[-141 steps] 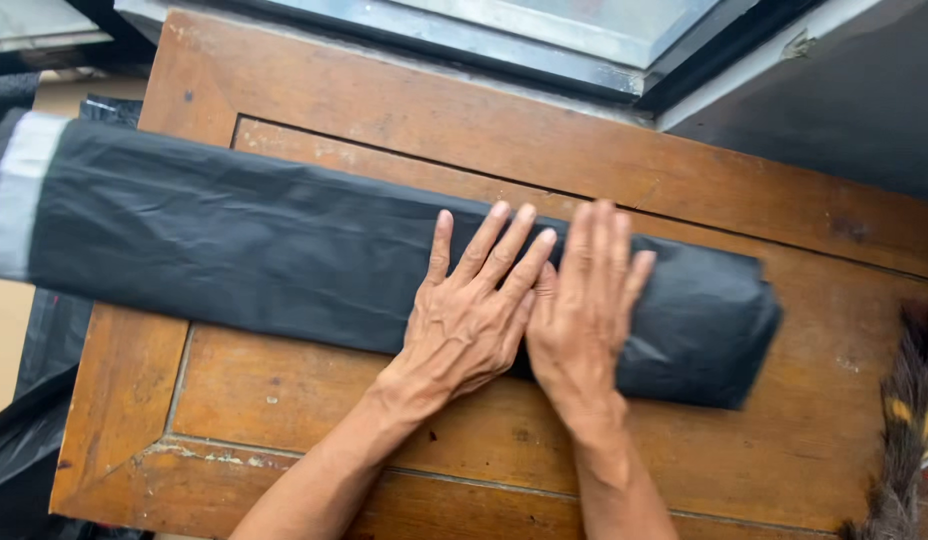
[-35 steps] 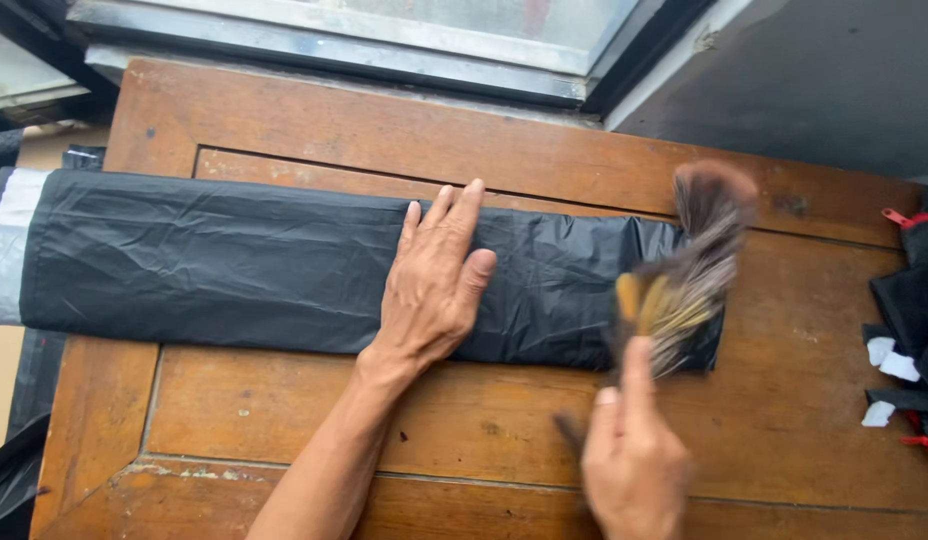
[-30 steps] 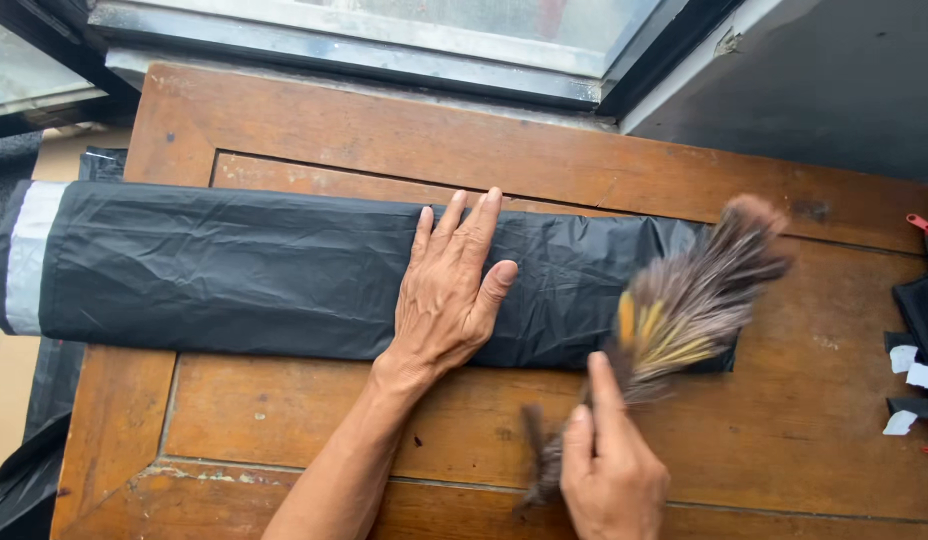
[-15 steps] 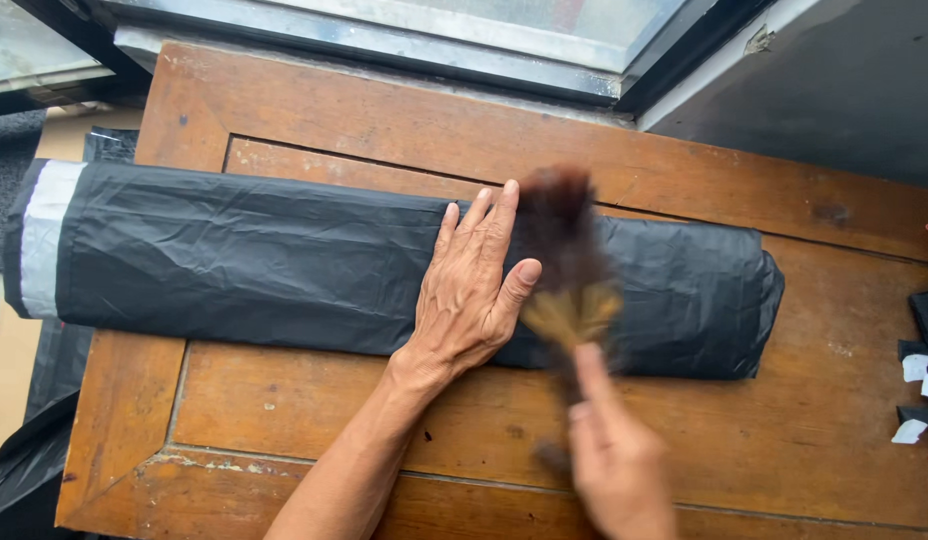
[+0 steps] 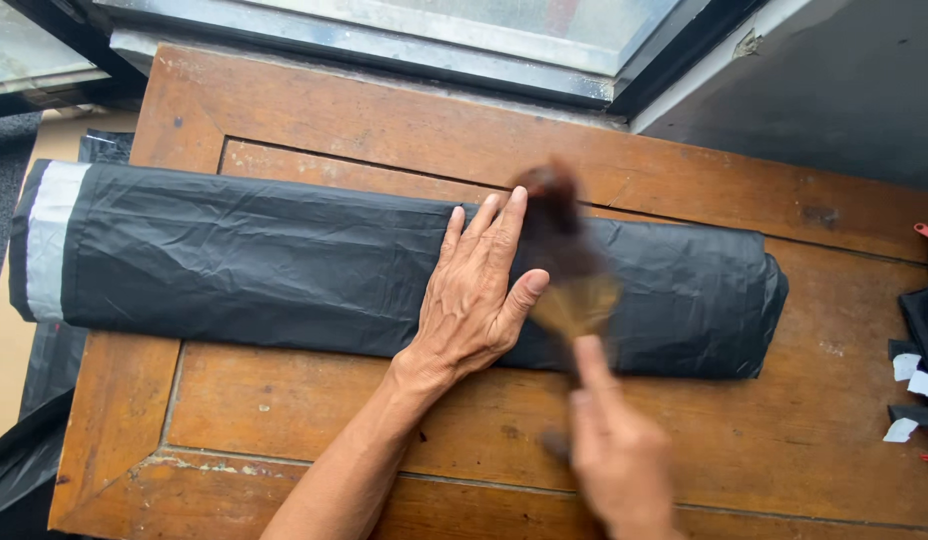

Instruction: The person folds a black plastic sheet by hand on a wooden table, smoothing the surface and using a feather duster to clean it before placing it into a black bag.

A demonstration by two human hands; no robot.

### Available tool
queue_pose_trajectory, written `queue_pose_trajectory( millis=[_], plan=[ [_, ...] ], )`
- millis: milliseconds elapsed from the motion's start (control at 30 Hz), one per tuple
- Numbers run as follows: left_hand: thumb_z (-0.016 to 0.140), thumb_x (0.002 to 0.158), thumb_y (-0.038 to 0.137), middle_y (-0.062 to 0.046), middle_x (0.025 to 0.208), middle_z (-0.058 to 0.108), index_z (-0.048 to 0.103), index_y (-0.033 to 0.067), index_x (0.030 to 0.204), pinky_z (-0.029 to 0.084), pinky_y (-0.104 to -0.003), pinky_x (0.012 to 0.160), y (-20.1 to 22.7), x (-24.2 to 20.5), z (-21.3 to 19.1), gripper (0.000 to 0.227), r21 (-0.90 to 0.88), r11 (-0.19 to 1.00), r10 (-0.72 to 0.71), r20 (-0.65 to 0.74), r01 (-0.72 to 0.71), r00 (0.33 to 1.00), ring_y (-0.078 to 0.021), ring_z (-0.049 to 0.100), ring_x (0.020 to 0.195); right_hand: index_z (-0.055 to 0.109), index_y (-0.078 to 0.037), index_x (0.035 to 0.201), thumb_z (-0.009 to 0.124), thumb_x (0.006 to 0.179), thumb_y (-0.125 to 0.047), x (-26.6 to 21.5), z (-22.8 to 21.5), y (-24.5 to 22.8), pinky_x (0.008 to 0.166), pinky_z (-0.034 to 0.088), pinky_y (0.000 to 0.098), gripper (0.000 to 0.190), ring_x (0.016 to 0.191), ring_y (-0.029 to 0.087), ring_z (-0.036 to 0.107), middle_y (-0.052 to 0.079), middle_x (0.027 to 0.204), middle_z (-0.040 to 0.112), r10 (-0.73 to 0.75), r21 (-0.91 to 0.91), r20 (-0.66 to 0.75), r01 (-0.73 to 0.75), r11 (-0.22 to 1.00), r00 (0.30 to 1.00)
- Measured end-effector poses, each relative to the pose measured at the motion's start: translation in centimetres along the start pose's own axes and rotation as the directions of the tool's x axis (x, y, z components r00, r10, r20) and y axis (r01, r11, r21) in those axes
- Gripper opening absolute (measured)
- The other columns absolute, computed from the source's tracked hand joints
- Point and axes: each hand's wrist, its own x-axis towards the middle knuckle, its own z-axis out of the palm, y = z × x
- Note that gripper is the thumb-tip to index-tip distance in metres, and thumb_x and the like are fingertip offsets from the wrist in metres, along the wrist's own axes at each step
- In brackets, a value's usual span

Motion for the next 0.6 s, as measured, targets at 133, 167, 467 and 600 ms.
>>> queue_pose_trajectory(
  millis=[133, 167, 467, 600],
  plan=[
    [0.023, 0.103, 0.047, -0.016, 0.157, 0.024, 0.015, 0.0009, 0.149, 0.015, -0.052, 0.122, 0.3, 0.4, -0.3, 0.066, -0.248, 0.966, -0.059, 0.052, 0.07, 0.997, -0.0378, 0.029, 0.147, 0.042, -0.043, 0.147, 0.047, 0.093, -0.038, 2.0, -3.9, 4.0, 0.061, 0.045, 0.0522, 0.055, 0.063, 0.049, 0.06, 0.03, 0.065, 0.062, 0.234, -0.259, -0.202, -0.282, 0.924, 0.951],
    [0.022, 0.103, 0.046, -0.018, 0.154, 0.031, 0.013, 0.002, 0.149, 0.015, -0.051, 0.121, 0.5, 0.5, -0.2, 0.065, -0.337, 0.937, -0.077, 0.041, 0.086, 0.996, -0.0344, 0.03, 0.146, 0.043, -0.035, 0.15, 0.045, 0.093, -0.035, 2.1, -4.3, 4.4, 0.067, 0.046, 0.0557, 0.057, 0.07, 0.053, 0.06, 0.032, 0.074, 0.064, 0.232, -0.262, -0.25, -0.297, 0.918, 0.94],
    [0.022, 0.103, 0.048, -0.018, 0.156, 0.026, 0.02, 0.0008, 0.148, 0.017, -0.045, 0.124, 0.7, 0.5, -0.9, 0.065, -0.463, 0.883, -0.093, -0.017, 0.075, 0.995, -0.0316, 0.023, 0.149, 0.045, -0.038, 0.138, 0.052, 0.086, -0.032, -1.2, 0.6, -0.5, 0.062, 0.053, 0.0331, 0.052, 0.07, 0.019, 0.074, -0.005, 0.123, 0.066, -0.223, 0.028, -0.007, 0.223, 0.974, 0.975],
    [0.017, 0.104, 0.048, -0.014, 0.158, 0.024, 0.026, 0.0066, 0.149, 0.012, -0.051, 0.125, -0.2, 0.9, -3.2, 0.061, -0.361, 0.928, -0.119, -0.065, 0.087, 0.991, -0.0287, 0.025, 0.15, 0.038, -0.056, 0.141, 0.043, 0.088, -0.046, 1.4, -3.7, 1.2, 0.074, 0.049, 0.0484, 0.054, 0.086, 0.044, 0.064, 0.025, 0.087, 0.068, 0.34, -0.234, -0.018, -0.335, 0.913, 0.94]
  ],
)
